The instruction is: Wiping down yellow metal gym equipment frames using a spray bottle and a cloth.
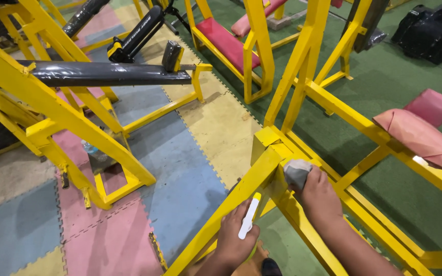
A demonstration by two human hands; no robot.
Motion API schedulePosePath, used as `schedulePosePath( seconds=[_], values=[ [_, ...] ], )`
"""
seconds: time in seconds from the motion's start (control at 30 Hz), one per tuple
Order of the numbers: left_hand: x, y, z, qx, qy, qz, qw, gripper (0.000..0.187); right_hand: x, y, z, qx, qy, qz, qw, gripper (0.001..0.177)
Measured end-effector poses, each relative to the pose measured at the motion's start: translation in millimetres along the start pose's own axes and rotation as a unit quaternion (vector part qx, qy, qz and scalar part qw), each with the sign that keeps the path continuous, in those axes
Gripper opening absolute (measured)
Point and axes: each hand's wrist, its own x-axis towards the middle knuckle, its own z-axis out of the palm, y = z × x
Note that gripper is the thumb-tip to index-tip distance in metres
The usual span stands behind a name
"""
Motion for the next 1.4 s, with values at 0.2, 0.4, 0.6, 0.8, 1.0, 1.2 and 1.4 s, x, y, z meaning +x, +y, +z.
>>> schedulePosePath(
  seconds=[0.2,0.4,0.6,0.8,1.0,1.2,1.4],
  values=[
    [9.6,-2.6,9.7,-0.004,0.013,0.048,0.999,0.064,26.9,-8.0,-59.4,0.116,-0.255,0.146,0.949,0.06],
    [11.2,-1.4,19.8,0.008,0.011,0.072,0.997,0.064,28.5,1.6,-65.7,0.457,-0.359,0.266,0.769,0.041],
    [18.7,-15.0,37.3,0.013,0.001,0.088,0.996,0.064,-12.2,22.1,-64.7,0.599,-0.274,0.391,0.642,0.054],
    [24.6,-10.5,45.1,0.01,-0.022,0.062,0.998,0.065,-76.0,82.3,-66.2,0.384,-0.197,0.35,0.831,0.043],
    [20.4,-1.4,42.3,-0.019,-0.079,0.033,0.996,0.065,-199.9,72.7,34.4,-0.033,-0.282,0.112,0.952,0.102],
    [14.7,-7.8,43.3,-0.027,-0.07,0.043,0.996,0.064,-214.4,69.6,89.3,-0.141,0.002,-0.116,0.983,0.094],
    [10.9,-15.5,39.3,-0.046,-0.05,0.102,0.993,0.063,-131.0,42.0,124.7,-0.08,-0.059,-0.139,0.985,0.094]
  ],
)
